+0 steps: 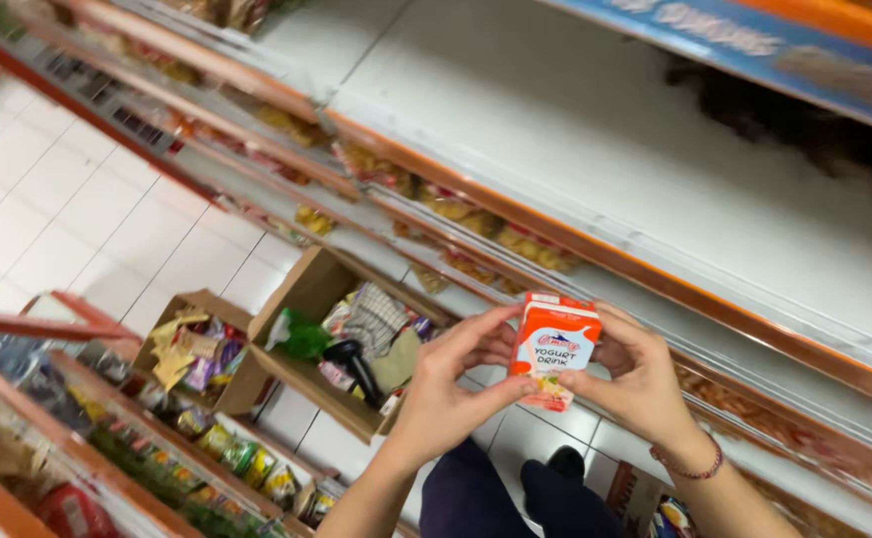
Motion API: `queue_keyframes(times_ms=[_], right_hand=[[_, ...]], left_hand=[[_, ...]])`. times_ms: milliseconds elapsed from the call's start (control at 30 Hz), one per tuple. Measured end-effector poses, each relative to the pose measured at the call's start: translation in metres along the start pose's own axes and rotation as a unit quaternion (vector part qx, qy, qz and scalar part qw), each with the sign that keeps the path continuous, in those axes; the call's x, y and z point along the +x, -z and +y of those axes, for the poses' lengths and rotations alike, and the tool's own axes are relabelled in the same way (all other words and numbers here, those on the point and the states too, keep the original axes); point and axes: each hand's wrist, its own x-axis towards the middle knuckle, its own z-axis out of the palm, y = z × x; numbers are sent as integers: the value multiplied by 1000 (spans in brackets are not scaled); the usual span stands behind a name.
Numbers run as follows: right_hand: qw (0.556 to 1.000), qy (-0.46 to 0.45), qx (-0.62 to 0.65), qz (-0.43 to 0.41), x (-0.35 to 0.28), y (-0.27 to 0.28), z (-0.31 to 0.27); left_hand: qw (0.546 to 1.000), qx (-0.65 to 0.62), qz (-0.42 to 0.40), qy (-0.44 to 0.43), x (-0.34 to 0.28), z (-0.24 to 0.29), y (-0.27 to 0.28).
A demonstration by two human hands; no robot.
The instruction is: The person takes yogurt drink cartons from a box, wipes them with a cloth, scans them with a handheld scanner, and places them onto a shelf.
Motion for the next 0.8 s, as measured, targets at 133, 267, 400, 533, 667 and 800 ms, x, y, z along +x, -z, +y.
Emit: queue_keyframes(times_ms=[133, 267, 400, 533, 667, 800], right_hand=[[996, 68, 4, 60, -52, 57, -51], [984, 100, 29, 142, -101, 101, -94], [968, 122, -1, 218, -144, 140, -136], [937, 204, -113, 259, -162, 170, -163], [897, 279, -182, 291, -170, 191, -183], [855, 356, -190, 325, -159, 212, -202]], left_hand=[[997, 9, -69, -45, 15, 35, -73], [986, 14, -141, -82, 29, 66, -141], [965, 56, -188, -171, 43, 97, -203], [915, 159, -173, -328, 53, 123, -251], [888, 166, -172, -394, 71, 137, -283], [867, 150, -128, -458, 98, 137, -311]])
